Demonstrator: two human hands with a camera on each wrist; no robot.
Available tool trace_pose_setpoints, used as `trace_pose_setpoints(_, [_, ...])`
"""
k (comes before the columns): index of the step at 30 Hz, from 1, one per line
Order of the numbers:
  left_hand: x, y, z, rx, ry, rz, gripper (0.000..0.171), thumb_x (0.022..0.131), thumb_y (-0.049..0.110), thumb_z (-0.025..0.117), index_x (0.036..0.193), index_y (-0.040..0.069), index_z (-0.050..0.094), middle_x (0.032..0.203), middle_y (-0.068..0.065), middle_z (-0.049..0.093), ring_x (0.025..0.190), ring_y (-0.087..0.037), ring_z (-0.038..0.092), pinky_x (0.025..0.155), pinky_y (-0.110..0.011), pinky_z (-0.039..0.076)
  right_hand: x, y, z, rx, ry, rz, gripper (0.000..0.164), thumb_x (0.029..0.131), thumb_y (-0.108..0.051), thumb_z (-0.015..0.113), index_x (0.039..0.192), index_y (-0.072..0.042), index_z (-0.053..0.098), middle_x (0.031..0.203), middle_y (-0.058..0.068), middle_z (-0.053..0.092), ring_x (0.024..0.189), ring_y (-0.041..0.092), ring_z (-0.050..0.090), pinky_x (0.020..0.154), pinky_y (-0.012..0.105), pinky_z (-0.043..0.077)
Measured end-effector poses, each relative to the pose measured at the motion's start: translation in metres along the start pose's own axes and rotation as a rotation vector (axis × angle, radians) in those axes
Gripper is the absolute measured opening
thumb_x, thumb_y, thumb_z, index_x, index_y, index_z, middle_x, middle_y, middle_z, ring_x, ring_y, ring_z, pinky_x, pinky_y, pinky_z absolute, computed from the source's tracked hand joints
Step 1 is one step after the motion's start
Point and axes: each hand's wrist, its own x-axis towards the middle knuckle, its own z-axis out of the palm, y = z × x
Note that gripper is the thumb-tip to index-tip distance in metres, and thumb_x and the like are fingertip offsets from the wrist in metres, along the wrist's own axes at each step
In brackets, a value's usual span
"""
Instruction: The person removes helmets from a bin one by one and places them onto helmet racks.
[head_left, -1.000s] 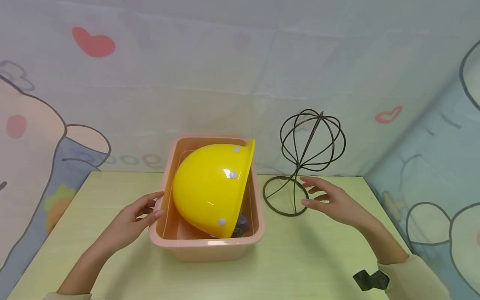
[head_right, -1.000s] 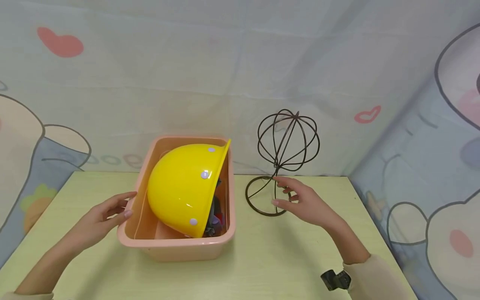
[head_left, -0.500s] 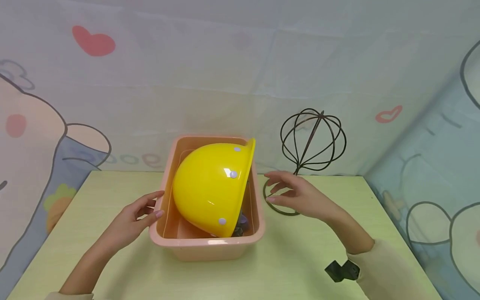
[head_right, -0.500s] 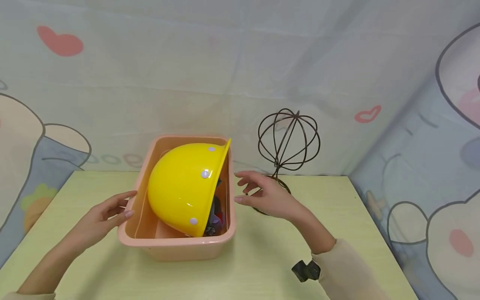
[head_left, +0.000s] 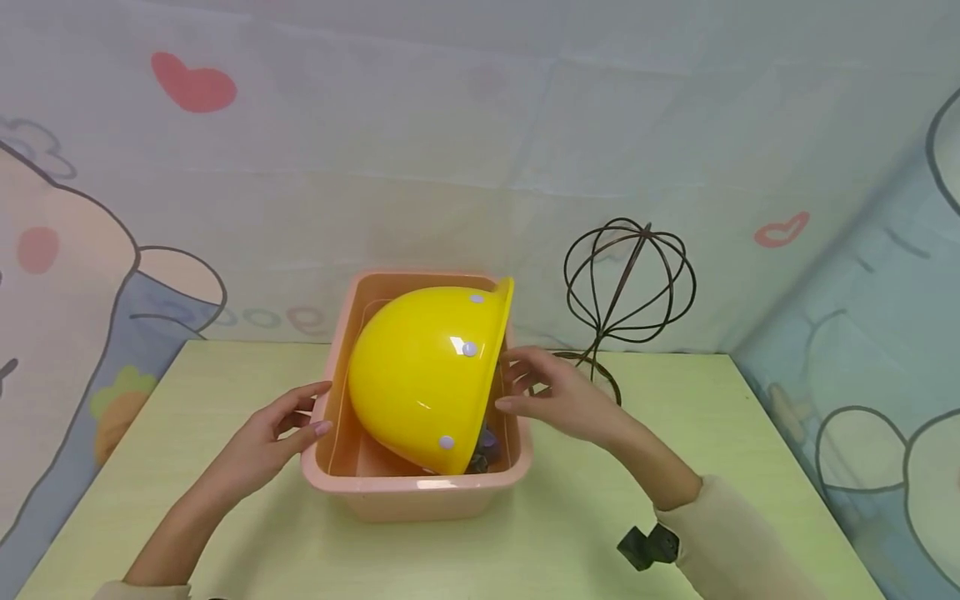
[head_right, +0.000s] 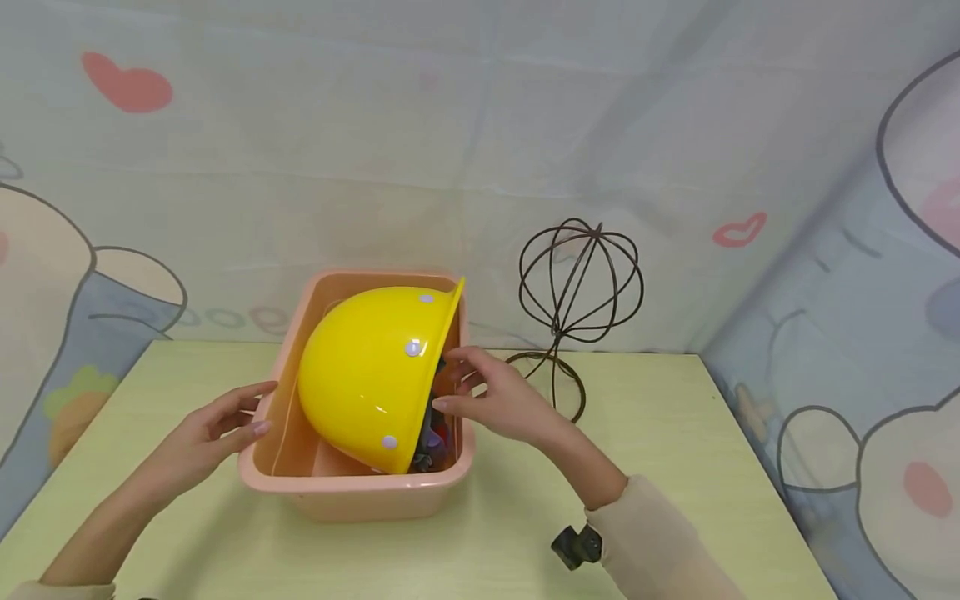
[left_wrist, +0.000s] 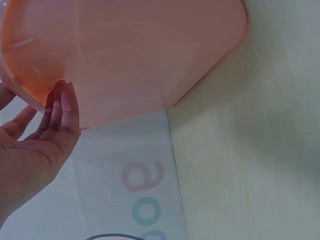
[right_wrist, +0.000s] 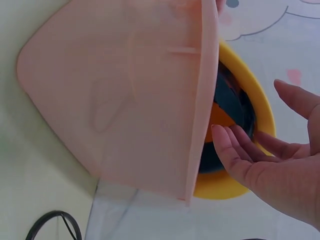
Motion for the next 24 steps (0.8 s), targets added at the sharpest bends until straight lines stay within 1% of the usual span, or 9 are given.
trace_pose_setpoints(5, [0.001,0.000,0.000,-0.006,-0.004,-0.012,0.051,0.090,0.019,0.059,0.135,0.001,0.040,0.109,-0.015,0.052,0.098,-0.029,0.053,0.075,-0.025,0.046,0.004,-0.001,0.008,0.035,0.029,-0.016,0.046,0.083,-0.018,0.068,0.123,-0.005,0.050,0.106,0.008,0.057,0.094,0.022,0.054,0.081,0.035,0.047])
trace_pose_setpoints(10, [0.001,0.000,0.000,-0.008,-0.010,-0.011,0.052,0.090,0.017,0.059,0.135,-0.001,0.039,0.111,-0.015,0.052,0.098,-0.029,0.053,0.073,-0.025,0.046,0.007,-0.002,0.013,0.073,0.049,-0.018,0.045,0.083,-0.015,0.068,0.122,-0.004,0.049,0.100,0.008,0.057,0.089,0.022,0.055,0.076,0.033,0.049])
trace_pose_setpoints(16, [0.000,0.000,-0.001,-0.006,-0.014,-0.025,0.053,0.090,0.019,0.058,0.136,0.001,0.039,0.112,-0.015,0.051,0.099,-0.028,0.052,0.075,-0.026,0.046,0.011,-0.005,0.018,0.111,0.093,0.035,0.045,0.083,-0.012,0.068,0.121,-0.003,0.047,0.096,0.009,0.055,0.085,0.023,0.054,0.073,0.031,0.049])
trace_pose_setpoints(24, [0.000,-0.001,0.000,-0.003,-0.009,-0.029,0.052,0.090,0.021,0.058,0.135,0.002,0.040,0.111,-0.015,0.051,0.099,-0.029,0.052,0.075,-0.026,0.046,0.014,-0.008,0.023,0.143,0.138,0.066,0.041,0.082,-0.009,0.069,0.116,-0.002,0.047,0.091,0.009,0.055,0.078,0.023,0.055,0.069,0.031,0.051])
